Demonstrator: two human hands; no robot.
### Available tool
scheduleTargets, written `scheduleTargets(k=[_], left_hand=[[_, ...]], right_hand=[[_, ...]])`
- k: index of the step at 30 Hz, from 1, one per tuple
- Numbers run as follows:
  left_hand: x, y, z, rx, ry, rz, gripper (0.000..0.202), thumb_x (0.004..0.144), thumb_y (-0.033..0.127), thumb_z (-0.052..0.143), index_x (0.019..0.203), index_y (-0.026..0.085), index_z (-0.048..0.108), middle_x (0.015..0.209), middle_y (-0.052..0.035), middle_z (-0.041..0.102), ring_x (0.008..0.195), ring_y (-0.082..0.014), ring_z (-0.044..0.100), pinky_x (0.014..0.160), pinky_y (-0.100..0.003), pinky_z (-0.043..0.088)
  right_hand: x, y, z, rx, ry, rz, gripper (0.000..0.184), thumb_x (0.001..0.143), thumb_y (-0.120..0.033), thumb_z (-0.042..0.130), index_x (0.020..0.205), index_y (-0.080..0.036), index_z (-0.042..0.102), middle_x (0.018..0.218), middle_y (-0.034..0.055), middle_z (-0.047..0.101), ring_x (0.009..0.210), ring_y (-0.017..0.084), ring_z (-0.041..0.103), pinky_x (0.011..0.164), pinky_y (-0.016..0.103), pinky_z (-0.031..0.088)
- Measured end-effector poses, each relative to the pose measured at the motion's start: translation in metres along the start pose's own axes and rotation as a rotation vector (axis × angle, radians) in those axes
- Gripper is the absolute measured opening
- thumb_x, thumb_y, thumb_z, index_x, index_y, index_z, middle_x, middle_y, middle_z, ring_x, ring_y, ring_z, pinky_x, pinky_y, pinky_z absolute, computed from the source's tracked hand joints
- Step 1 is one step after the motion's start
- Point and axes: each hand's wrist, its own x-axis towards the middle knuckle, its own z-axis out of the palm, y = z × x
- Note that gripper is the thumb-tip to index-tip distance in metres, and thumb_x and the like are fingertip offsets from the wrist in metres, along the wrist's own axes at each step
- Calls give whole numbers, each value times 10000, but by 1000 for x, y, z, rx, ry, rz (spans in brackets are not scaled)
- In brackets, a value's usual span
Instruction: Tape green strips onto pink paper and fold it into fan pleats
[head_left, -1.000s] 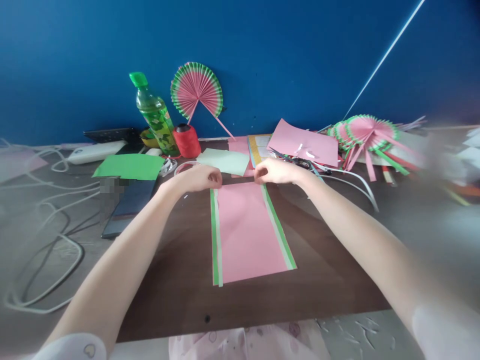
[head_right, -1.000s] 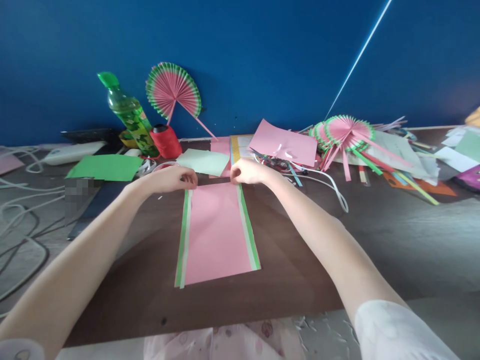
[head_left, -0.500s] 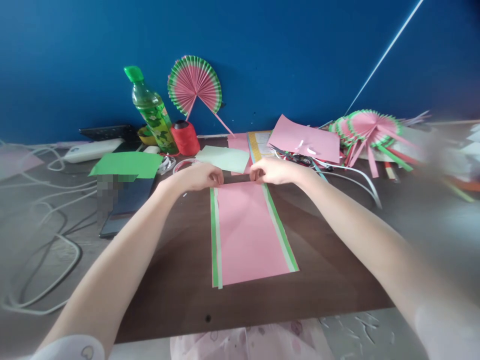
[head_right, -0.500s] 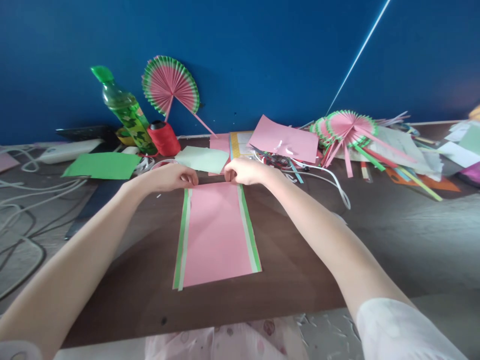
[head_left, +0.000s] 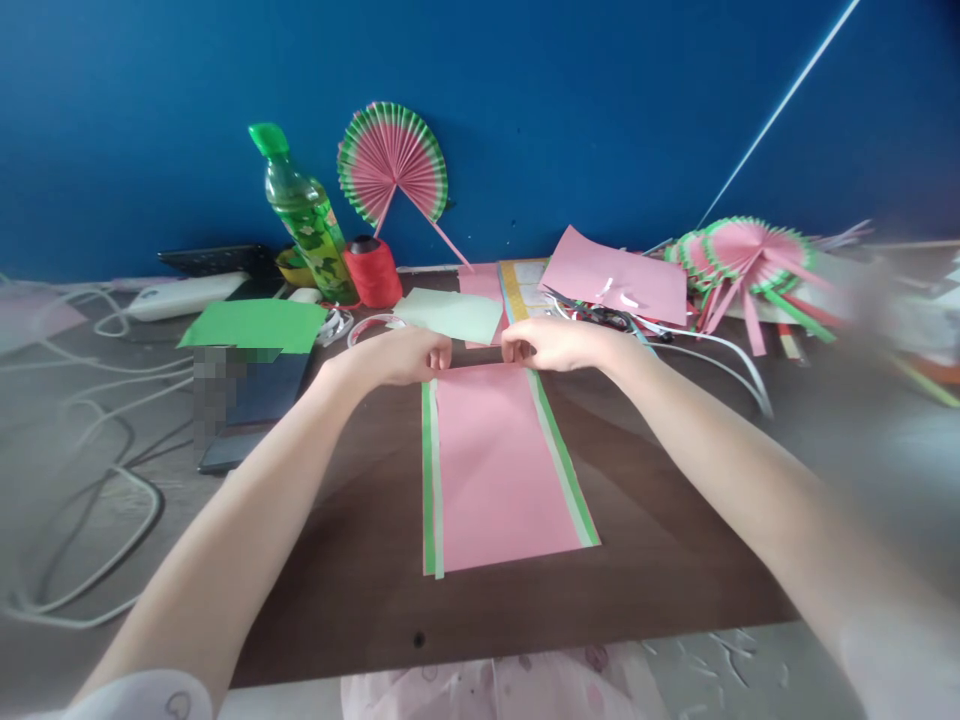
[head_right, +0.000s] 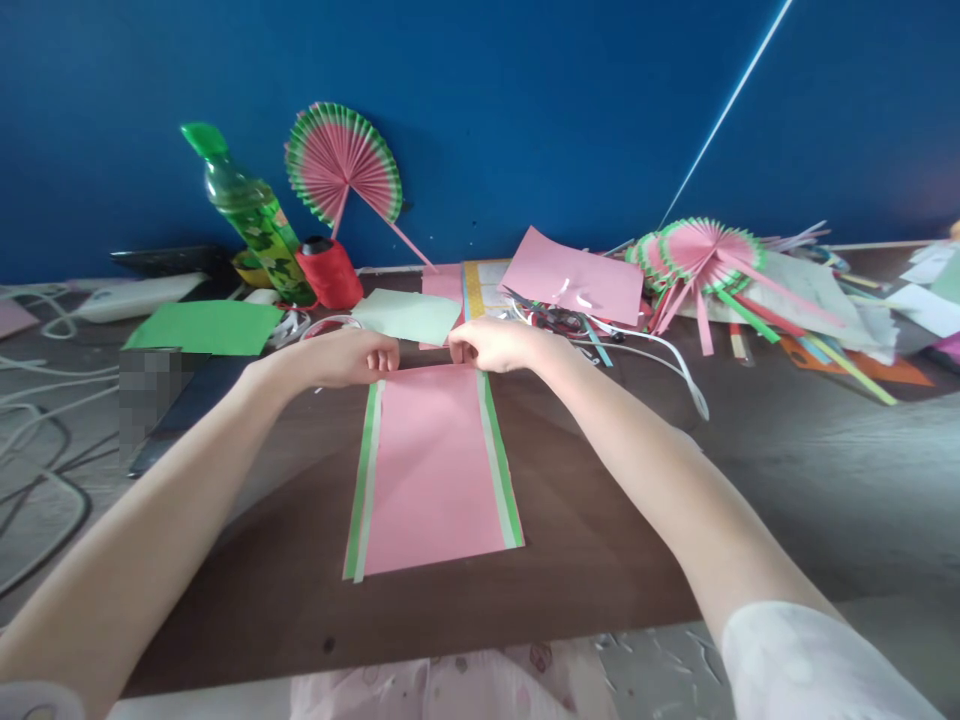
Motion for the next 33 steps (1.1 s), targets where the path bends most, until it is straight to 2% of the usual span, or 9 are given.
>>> scheduleTargets(k=[4, 10, 16, 22, 28, 33], left_hand=[[0, 0, 0, 10, 11, 3, 237, 650, 142, 490, 849, 180, 613, 841, 2, 656, 710, -108, 585, 571, -171, 394], [-1, 3, 0, 9, 56, 31, 266, 660, 143, 478, 880, 183, 623, 834, -9, 653, 694, -123, 571, 575, -197, 379], [-6, 5, 6, 30, 178, 12, 375, 625, 83, 447, 919, 217, 637, 789, 9, 640, 695, -133, 558, 555, -214, 343], [-5, 2, 15, 121, 289, 103, 475, 682, 72, 425, 1061, 261, 639, 880, 3, 628, 824, -140, 568, 649, -221, 364], [-3, -4, 22, 259, 347, 123, 416, 731, 112, 458, 1042, 286, 673, 774, -10, 581, 820, -148, 557, 625, -236, 350], [-1, -5, 27, 306, 386, 151, 368, 776, 130, 466, 1029, 292, 680, 735, -19, 563, 789, -152, 544, 610, -252, 344]], right_hand=[[0, 1, 0, 26, -18, 14, 338, 618, 1, 482, 876, -184, 598, 917, 44, 632, 764, 146, 556, 576, 220, 376], [0, 2, 2, 23, 21, -16, 402, 590, 25, 452, 899, -182, 604, 875, 39, 620, 729, 141, 543, 566, 229, 362], [1, 6, 8, -29, 128, -149, 524, 629, 33, 429, 1043, -208, 641, 898, 45, 564, 742, 134, 505, 605, 240, 333], [4, 13, 16, -131, 194, -189, 487, 700, 0, 427, 1063, -235, 655, 818, 31, 481, 709, 126, 439, 592, 245, 277], [4, 14, 22, -257, 256, -188, 384, 716, -13, 447, 934, -218, 687, 782, 31, 467, 737, 144, 415, 582, 257, 241], [3, 10, 25, -330, 279, -202, 467, 742, -17, 431, 1060, -268, 662, 808, 50, 505, 786, 164, 434, 535, 265, 230]])
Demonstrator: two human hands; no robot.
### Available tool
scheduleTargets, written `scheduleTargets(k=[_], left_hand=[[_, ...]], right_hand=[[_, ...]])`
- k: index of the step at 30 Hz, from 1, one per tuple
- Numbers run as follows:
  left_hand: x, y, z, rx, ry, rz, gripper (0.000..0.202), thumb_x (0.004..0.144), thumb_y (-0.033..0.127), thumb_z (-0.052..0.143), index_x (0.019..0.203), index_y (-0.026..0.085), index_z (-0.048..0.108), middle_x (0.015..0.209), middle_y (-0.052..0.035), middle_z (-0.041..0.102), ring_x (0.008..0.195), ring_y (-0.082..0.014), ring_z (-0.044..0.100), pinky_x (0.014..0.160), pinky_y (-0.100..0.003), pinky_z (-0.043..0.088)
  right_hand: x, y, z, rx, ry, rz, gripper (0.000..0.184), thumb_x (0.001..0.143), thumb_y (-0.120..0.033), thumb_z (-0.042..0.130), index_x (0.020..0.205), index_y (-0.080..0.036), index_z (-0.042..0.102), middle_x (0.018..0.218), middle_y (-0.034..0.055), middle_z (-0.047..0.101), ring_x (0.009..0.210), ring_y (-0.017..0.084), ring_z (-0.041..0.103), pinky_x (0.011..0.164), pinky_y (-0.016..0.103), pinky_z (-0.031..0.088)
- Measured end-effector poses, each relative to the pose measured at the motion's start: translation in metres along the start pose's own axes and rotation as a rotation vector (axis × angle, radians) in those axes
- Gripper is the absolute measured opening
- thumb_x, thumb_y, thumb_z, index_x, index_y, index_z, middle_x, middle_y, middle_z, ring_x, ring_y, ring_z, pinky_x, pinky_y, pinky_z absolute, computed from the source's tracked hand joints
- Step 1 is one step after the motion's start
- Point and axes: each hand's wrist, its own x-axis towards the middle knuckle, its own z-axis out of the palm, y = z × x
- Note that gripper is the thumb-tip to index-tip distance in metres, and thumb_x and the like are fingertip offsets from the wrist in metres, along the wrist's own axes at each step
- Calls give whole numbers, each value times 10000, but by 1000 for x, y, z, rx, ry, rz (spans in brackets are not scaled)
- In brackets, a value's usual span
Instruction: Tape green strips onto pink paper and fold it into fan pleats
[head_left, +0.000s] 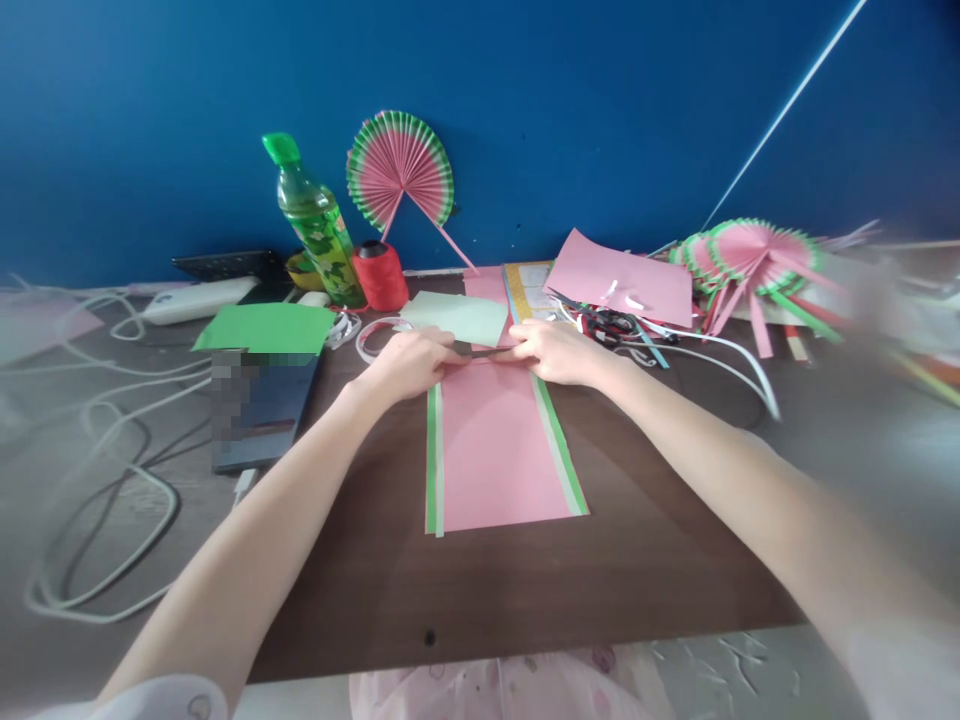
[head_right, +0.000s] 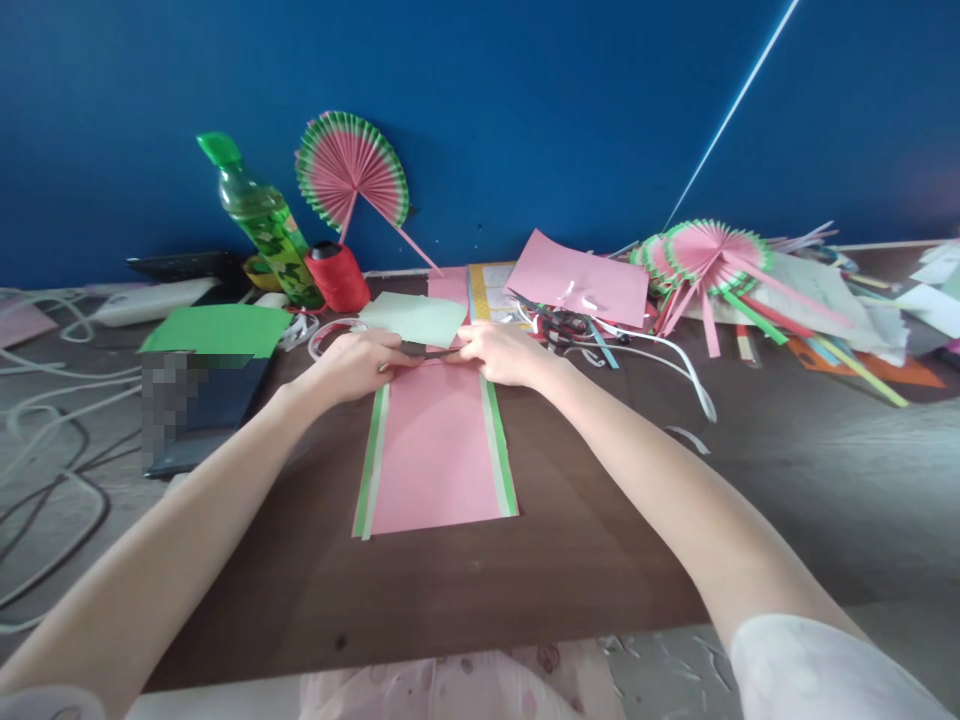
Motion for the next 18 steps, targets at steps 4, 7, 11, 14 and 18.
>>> scheduleTargets(k=[4, 7, 11, 14, 18], left_hand=[[-3, 2, 4, 27, 55, 16, 362, 805, 120, 452, 1045, 284, 669, 764, -31, 572, 797, -155, 529, 638, -261, 355], [-7, 8, 3, 97, 71, 65, 336, 861, 147, 408, 1050, 261, 662, 760, -48, 572, 784, -173, 516, 646, -291, 348], [-13, 21, -4, 219, 48, 22, 370, 925, 201, 306, 1084, 213, 640, 752, -72, 575, 771, -193, 517, 636, -318, 340], [-18, 30, -7, 264, -12, -42, 394, 932, 192, 268, 1145, 206, 600, 797, -84, 582, 746, -195, 524, 574, -312, 325], [-22, 38, -6, 309, -77, -93, 431, 898, 119, 295, 1265, 223, 496, 857, -97, 575, 737, -189, 542, 513, -290, 299]], right_hand=[[-3, -2, 3, -54, 34, -28, 506, 759, -1, 405, 1110, -278, 641, 819, 60, 538, 793, 172, 432, 542, 270, 251], [-6, -5, 6, -105, 52, -50, 505, 797, -5, 378, 1143, -281, 621, 831, 61, 555, 776, 172, 423, 574, 275, 272], [-10, -14, 6, -164, 52, -10, 538, 805, 23, 349, 1188, -265, 594, 824, 68, 575, 766, 174, 424, 580, 282, 278], [-14, -21, 4, -199, 56, 20, 541, 792, 33, 354, 1171, -260, 605, 840, 69, 592, 773, 175, 442, 560, 285, 269], [-18, -25, 4, -193, 67, 66, 519, 769, 15, 391, 1166, -245, 602, 873, 58, 612, 827, 181, 482, 543, 278, 279]])
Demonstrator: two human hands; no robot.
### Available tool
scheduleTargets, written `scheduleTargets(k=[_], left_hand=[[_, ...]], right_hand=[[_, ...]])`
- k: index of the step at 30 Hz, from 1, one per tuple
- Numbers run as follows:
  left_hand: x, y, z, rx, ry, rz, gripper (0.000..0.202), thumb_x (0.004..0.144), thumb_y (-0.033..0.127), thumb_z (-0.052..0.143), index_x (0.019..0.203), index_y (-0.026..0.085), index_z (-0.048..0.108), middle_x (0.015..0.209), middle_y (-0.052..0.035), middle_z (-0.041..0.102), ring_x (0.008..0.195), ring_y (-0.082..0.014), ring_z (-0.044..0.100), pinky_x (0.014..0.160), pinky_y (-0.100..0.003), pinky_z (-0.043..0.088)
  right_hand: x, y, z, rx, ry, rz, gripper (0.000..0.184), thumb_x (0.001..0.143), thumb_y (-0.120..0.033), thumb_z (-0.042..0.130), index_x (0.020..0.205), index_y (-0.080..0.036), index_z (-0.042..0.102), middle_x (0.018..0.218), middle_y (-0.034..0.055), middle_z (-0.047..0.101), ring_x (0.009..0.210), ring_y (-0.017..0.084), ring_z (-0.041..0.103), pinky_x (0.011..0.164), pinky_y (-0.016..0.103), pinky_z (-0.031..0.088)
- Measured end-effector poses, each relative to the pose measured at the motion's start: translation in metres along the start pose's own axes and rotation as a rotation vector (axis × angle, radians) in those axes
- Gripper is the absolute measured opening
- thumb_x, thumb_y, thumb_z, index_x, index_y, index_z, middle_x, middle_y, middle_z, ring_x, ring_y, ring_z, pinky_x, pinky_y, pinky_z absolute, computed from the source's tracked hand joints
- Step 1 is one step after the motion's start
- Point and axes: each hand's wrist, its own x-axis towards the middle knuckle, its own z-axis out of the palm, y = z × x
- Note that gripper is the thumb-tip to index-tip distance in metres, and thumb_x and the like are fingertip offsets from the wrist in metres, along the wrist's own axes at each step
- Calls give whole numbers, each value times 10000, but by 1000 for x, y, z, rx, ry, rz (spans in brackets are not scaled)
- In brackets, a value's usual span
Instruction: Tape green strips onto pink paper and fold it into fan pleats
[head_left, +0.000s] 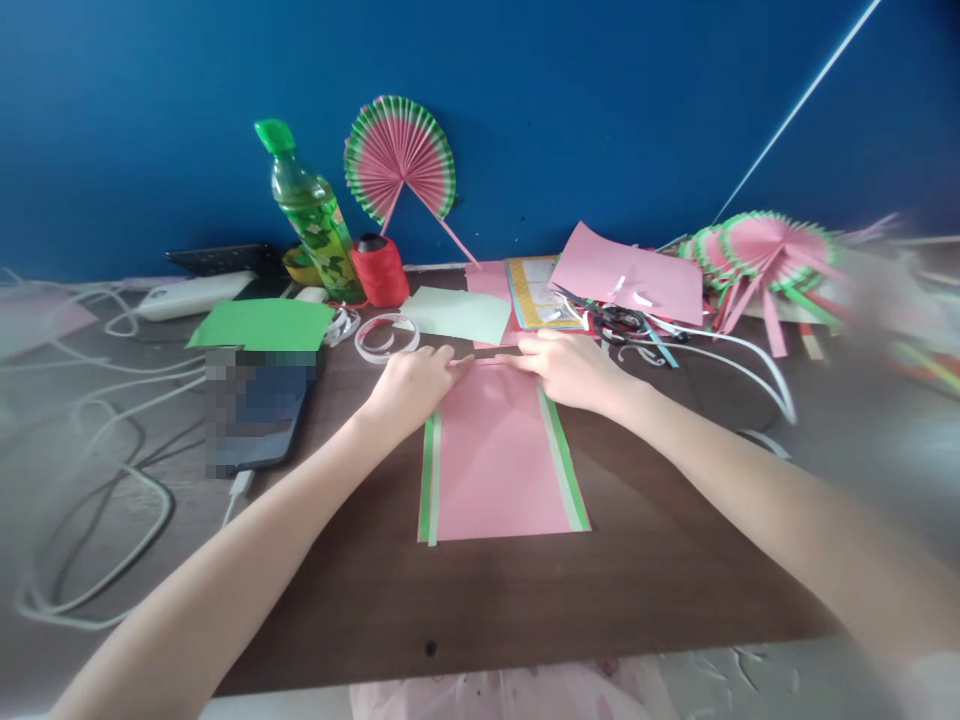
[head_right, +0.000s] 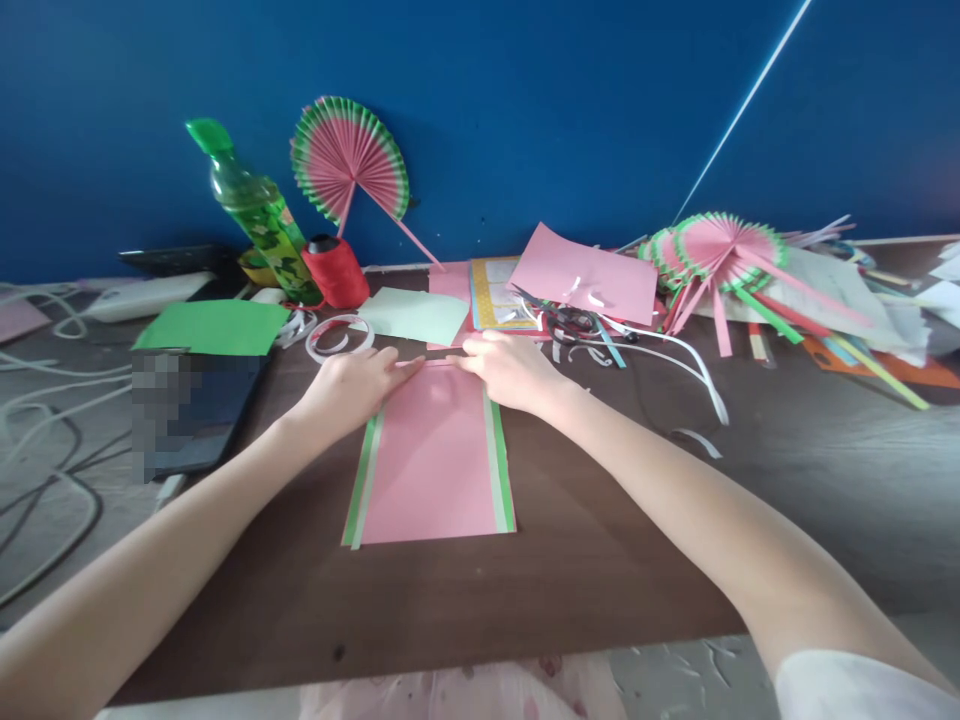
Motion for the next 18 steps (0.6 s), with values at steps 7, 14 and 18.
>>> scheduleTargets(k=[7, 14, 18], left_hand=[[-2, 10, -7, 13, -70, -44, 522, 875, 77, 293, 1345, 279, 393, 884, -110, 546, 760, -203, 543, 503, -281, 299], [-1, 15, -9, -22, -86, -82, 499, 861, 88, 339, 1314, 268, 442, 873, -111, 543, 789, -228, 538, 510, -292, 295], [-1, 21, -10, -52, -62, -143, 474, 863, 98, 338, 1304, 223, 459, 873, -113, 559, 765, -219, 546, 520, -300, 320]], right_hand=[[-3, -12, 3, -98, -11, 34, 599, 770, 12, 378, 1305, -244, 468, 1017, 110, 576, 931, 209, 492, 622, 276, 336], [-3, -18, -1, -78, -45, 54, 560, 750, 12, 400, 1246, -213, 532, 950, 116, 554, 920, 214, 485, 633, 282, 342], [-4, -21, -8, -23, -107, 130, 500, 750, 25, 387, 1175, -156, 580, 892, 110, 561, 887, 206, 512, 579, 274, 335]])
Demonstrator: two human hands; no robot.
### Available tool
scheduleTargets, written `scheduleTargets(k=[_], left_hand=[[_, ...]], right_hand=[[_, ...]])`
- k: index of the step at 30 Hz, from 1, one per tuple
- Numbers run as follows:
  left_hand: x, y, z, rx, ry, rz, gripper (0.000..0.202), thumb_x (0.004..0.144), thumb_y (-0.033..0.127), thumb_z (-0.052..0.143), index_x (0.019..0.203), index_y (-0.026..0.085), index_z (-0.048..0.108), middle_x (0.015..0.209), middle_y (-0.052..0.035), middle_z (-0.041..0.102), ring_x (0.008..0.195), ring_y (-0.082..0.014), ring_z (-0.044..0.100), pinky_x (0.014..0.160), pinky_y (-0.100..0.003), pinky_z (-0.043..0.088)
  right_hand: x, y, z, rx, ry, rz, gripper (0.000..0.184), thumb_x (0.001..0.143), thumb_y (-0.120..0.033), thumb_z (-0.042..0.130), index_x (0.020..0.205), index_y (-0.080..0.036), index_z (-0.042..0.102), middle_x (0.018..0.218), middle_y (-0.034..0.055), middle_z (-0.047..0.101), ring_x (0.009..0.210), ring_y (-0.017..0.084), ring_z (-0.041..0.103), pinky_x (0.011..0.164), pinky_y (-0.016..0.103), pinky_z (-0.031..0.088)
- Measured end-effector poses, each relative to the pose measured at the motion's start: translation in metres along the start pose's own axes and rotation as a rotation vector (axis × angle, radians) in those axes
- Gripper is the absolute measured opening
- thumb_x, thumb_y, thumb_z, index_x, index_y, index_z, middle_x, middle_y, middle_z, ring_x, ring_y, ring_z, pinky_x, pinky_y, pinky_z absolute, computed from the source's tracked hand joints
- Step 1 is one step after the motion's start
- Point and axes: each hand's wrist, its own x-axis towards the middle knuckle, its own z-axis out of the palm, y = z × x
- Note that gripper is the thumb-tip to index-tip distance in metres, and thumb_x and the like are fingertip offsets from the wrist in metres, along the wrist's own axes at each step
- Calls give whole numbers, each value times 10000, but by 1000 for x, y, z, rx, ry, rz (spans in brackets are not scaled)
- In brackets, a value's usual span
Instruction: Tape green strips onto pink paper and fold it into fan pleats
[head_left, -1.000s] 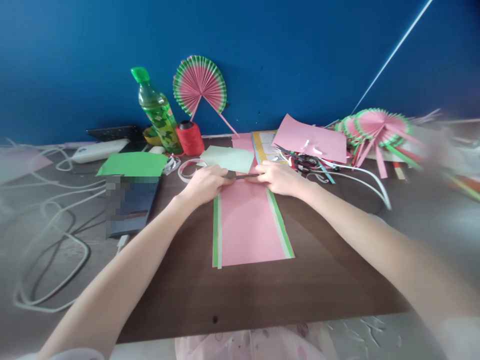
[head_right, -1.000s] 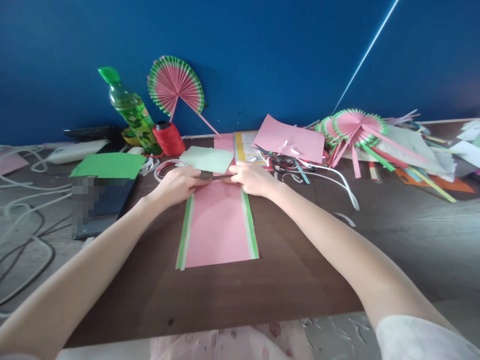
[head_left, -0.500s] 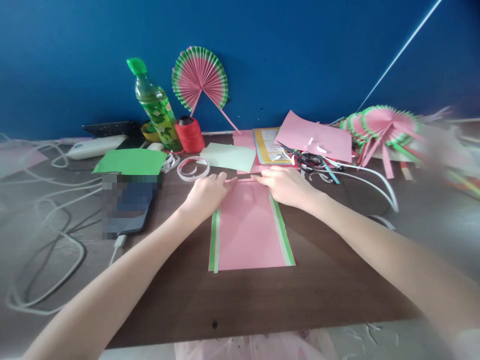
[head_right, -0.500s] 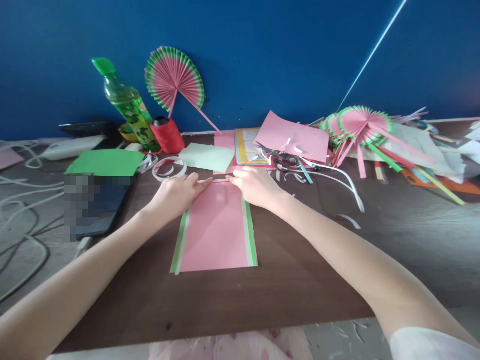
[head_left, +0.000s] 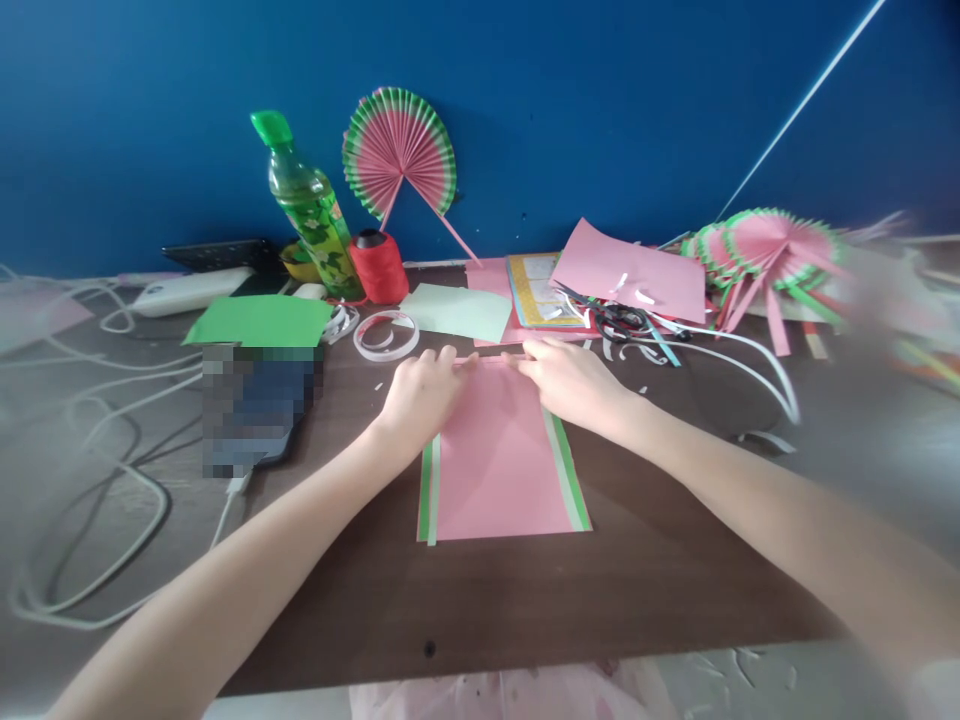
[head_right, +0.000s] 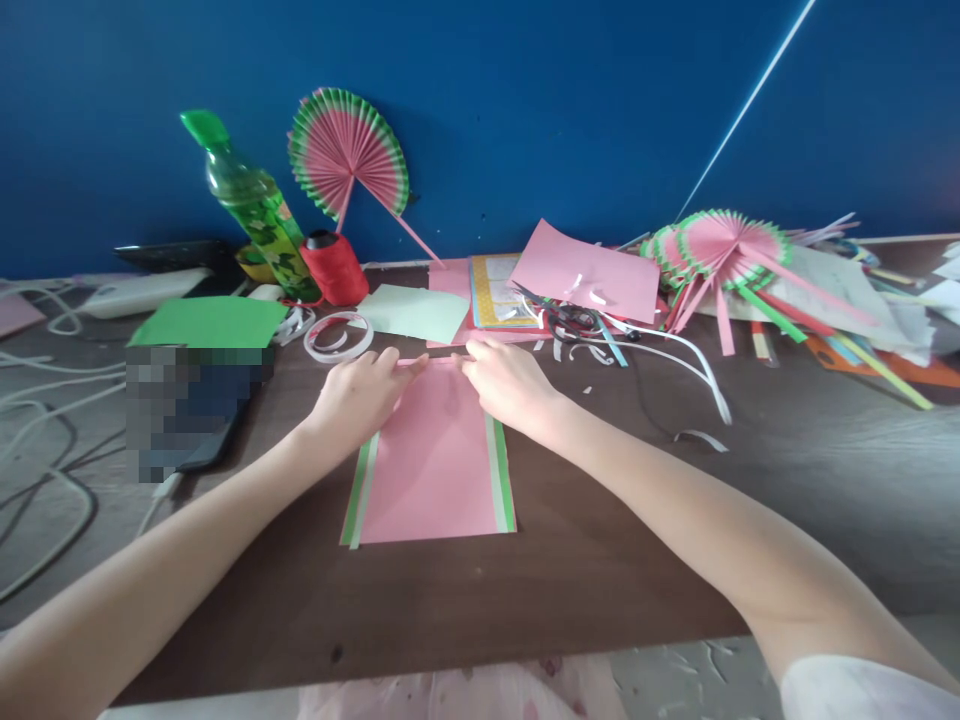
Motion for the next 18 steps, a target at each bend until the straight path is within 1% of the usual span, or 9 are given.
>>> scheduleTargets(k=[3, 6, 10, 14, 16, 18], left_hand=[[-1, 2, 0, -19, 17, -31, 434, 875, 107, 325, 1265, 180, 498, 864, -115, 575, 746, -211, 557, 521, -302, 328], [-1, 4, 0, -41, 35, -62, 393, 891, 105, 292, 1163, 137, 574, 844, -116, 589, 743, -213, 568, 525, -310, 338], [-1, 5, 2, -43, 79, -100, 376, 890, 96, 290, 1055, 117, 626, 848, -109, 601, 777, -219, 577, 539, -315, 362], [-1, 2, 9, -53, 122, -114, 334, 857, 98, 336, 949, 106, 656, 837, -108, 594, 773, -217, 576, 518, -312, 371], [1, -2, 13, -76, 152, -117, 301, 842, 124, 365, 877, 124, 664, 826, -104, 592, 770, -221, 573, 515, -313, 370], [3, -6, 17, -108, 201, -115, 264, 835, 154, 391, 832, 144, 654, 836, -95, 596, 795, -226, 566, 548, -318, 387]], right_hand=[[0, -1, -1, 27, -26, 44, 504, 743, 32, 384, 1177, -136, 573, 905, 113, 565, 875, 202, 529, 566, 278, 336], [0, -3, 1, 47, -26, 73, 474, 750, 31, 374, 1148, -116, 586, 902, 112, 575, 882, 204, 537, 592, 285, 358], [-2, -7, 4, 60, 21, 106, 439, 742, 35, 387, 1105, -85, 604, 953, 121, 583, 910, 218, 536, 657, 298, 393], [-1, -7, 8, 102, 48, 153, 379, 752, 36, 375, 969, -95, 658, 989, 123, 589, 862, 216, 556, 649, 303, 402], [0, -4, 13, 138, 106, 165, 331, 759, 18, 384, 886, -104, 665, 976, 122, 594, 837, 216, 559, 651, 306, 413], [3, 2, 20, 195, 226, 149, 285, 772, -10, 396, 831, -119, 653, 923, 114, 598, 854, 221, 552, 696, 310, 431]])
